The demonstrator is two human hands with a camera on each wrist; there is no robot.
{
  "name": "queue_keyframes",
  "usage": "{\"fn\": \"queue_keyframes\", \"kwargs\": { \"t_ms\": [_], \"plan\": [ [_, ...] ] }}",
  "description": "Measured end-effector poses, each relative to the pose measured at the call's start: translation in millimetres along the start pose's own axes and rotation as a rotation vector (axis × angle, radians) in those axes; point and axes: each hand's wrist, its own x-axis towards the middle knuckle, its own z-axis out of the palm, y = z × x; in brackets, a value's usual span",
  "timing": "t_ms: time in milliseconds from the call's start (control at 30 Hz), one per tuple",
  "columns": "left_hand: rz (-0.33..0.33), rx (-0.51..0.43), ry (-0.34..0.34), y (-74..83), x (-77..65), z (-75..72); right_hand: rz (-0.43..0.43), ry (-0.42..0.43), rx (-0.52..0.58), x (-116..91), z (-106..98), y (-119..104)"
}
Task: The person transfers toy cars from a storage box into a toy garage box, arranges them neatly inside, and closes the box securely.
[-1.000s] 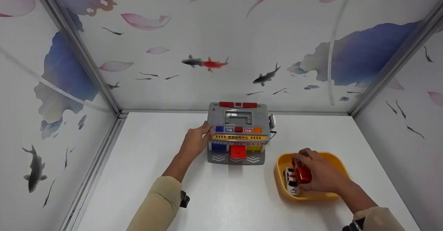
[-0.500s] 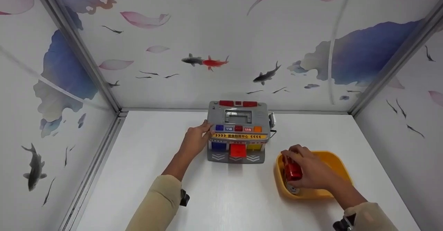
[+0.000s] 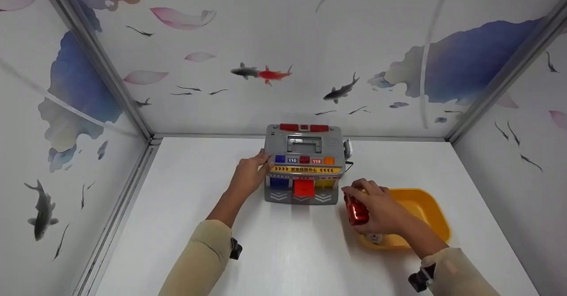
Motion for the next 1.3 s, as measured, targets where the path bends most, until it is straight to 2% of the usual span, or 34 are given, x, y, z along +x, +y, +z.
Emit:
{"fn": "queue_keyframes", "kwargs": {
  "t_ms": [733, 1300],
  "plan": [
    [0.002, 0.007, 0.011, -1.0, 2.2, 1.7, -0.018, -0.017, -0.036, 27.8, 23.3, -30.9],
    [0.01, -0.002, 0.01, -1.8, 2.4, 1.0, -0.037, -0.132, -0.074, 44.2, 49.3, -49.1]
  ]
}}
